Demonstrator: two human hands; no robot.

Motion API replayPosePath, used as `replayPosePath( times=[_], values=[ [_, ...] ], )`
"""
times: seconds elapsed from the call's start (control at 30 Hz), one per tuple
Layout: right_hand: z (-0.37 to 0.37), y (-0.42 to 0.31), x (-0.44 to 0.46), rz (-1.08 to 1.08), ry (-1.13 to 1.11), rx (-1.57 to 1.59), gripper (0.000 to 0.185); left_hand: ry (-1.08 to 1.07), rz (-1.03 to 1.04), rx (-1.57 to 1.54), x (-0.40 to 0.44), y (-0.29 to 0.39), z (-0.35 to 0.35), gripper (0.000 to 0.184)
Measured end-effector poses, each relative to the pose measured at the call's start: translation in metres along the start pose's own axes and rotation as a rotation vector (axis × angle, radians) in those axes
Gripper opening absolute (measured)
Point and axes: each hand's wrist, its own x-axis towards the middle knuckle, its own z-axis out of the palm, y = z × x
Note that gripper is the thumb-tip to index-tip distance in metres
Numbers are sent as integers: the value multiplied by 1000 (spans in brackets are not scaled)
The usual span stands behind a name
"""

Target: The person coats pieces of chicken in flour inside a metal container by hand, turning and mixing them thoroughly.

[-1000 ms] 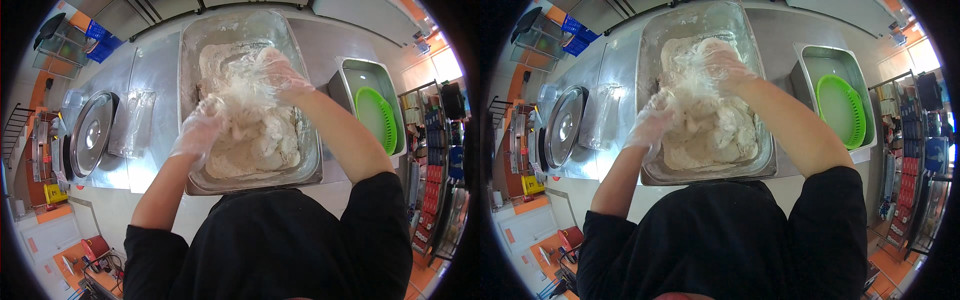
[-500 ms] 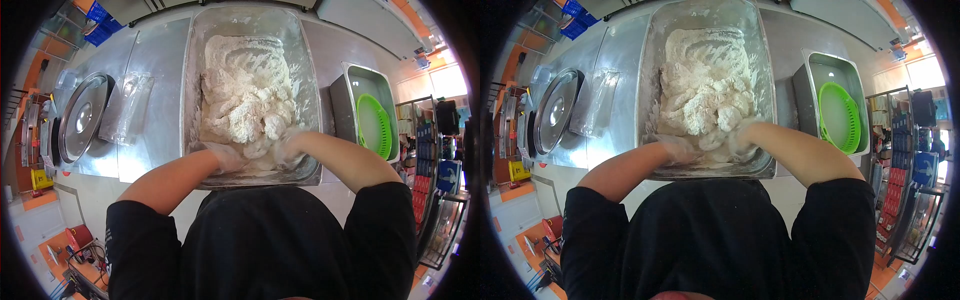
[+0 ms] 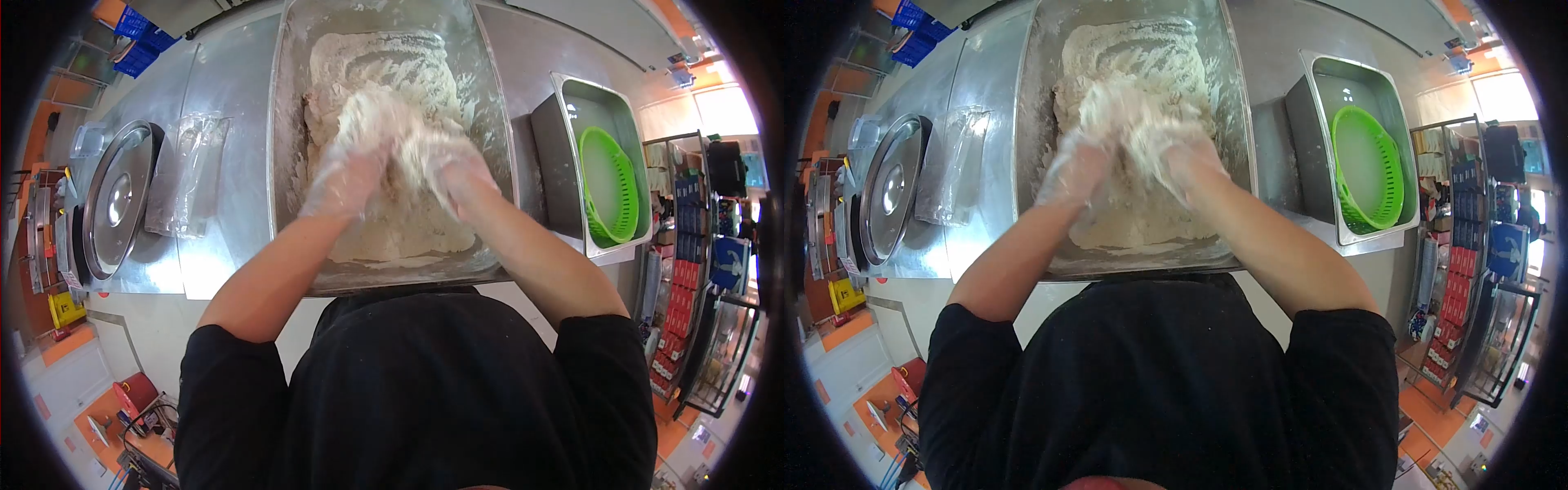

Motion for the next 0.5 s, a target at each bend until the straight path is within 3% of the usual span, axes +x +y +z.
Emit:
replayPosePath(
  times=[0.03, 0.1, 0.2, 0.23, 0.3, 0.37, 0.4, 0.43, 0.47, 0.5],
  values=[
    [2, -17, 3, -142, 37, -337, 28, -31, 33, 199, 11, -9, -15, 31],
    [5, -44, 6, -427, 107, -1014, 30, -267, -32, 19, 27, -27, -52, 26],
    [-5, -56, 11, -749, 130, -1233, 26, -163, 173, 175, 17, -50, -41, 48],
    [-3, -65, 0, -547, 95, -1269, 23, -90, 329, 307, 5, -49, -56, 21],
    [0, -85, -30, -137, 26, -1317, 20, -195, 311, 22, -17, -51, -22, 26],
    [-27, -26, -7, -301, -273, -1831, 21, -523, 169, -217, -26, -39, -27, 40],
    [-29, -10, -8, -180, -497, -1884, 24, -798, 35, -309, -28, -26, -45, 52],
    [-29, 4, -13, -56, -716, -1923, 27, -730, 143, -272, -42, -18, -17, 55],
    [-27, 21, -12, -80, -808, -1858, 28, -653, 248, -230, -52, -12, 10, 58],
    [-23, 36, -9, -106, -897, -1793, 28, -757, 268, -193, -51, -3, 1, 55]
  ],
)
